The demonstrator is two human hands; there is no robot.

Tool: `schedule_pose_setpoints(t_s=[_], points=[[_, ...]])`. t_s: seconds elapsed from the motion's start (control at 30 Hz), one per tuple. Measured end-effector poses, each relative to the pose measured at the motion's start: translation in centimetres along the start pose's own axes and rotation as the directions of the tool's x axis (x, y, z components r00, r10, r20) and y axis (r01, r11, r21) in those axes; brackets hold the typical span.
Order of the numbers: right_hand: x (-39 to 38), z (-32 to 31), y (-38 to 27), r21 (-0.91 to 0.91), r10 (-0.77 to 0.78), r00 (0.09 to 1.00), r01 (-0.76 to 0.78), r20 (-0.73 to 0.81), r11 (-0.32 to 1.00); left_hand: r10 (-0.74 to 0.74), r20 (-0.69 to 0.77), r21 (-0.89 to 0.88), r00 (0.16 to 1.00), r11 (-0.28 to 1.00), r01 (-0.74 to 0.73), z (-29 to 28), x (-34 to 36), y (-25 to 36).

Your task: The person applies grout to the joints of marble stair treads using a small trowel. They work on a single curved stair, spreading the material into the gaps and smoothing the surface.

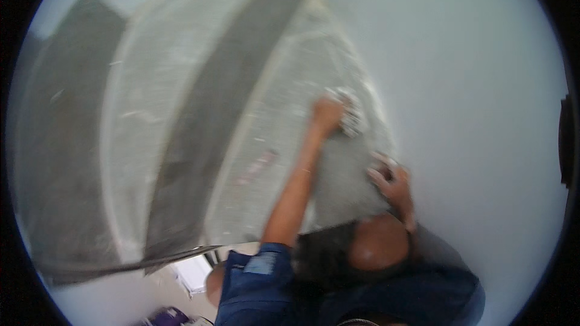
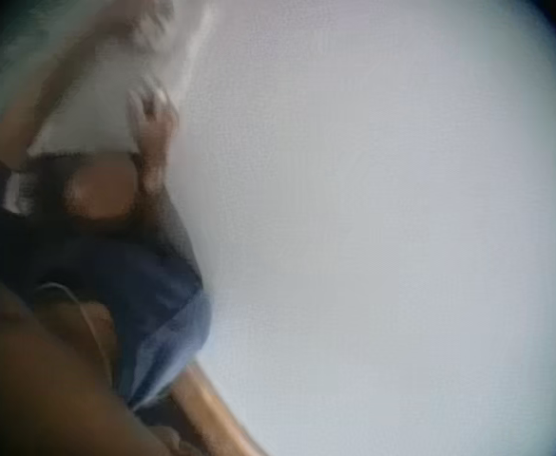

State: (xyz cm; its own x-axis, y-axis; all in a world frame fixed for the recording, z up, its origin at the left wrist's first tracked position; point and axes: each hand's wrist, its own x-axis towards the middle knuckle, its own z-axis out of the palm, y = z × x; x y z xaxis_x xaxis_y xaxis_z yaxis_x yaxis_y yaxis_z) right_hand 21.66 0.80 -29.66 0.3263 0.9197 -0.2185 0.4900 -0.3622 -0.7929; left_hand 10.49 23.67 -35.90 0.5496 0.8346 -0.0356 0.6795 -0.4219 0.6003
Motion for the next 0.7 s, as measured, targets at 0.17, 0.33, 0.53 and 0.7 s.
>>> schedule_pose_setpoints(t_s=[0.17, 0.33, 0.53, 0.7], points=[[-0.2, 0.7, 0.3, 0.106, -0.185, 0.98, 0.192, -0.074, 0.976, -0.28, -0.024, -0.296, 0.96, 0.919, 0.261, -2.8, 0.5, 3.1], [-1.1, 2.8, 0.7, 0.117, -0.173, 0.982, 0.181, -0.077, 0.976, -0.215, 0.039, -0.259, 0.976, 0.941, 0.218, -3.2, 1.1, 4.0], [1.0, 1.3, 0.9, 0.113, -0.283, 0.954, 0.293, -0.094, 0.949, -0.246, 0.07, -0.111, 0.967, 0.961, 0.252, -4.6, 3.7, 5.8], [0.8, 0.8, 1.3, 0.119, -0.29, 0.949, 0.305, -0.125, 0.945, -0.266, 0.169, -0.12, 0.949, 0.95, 0.287, -5.5, 3.7, 6.0]])
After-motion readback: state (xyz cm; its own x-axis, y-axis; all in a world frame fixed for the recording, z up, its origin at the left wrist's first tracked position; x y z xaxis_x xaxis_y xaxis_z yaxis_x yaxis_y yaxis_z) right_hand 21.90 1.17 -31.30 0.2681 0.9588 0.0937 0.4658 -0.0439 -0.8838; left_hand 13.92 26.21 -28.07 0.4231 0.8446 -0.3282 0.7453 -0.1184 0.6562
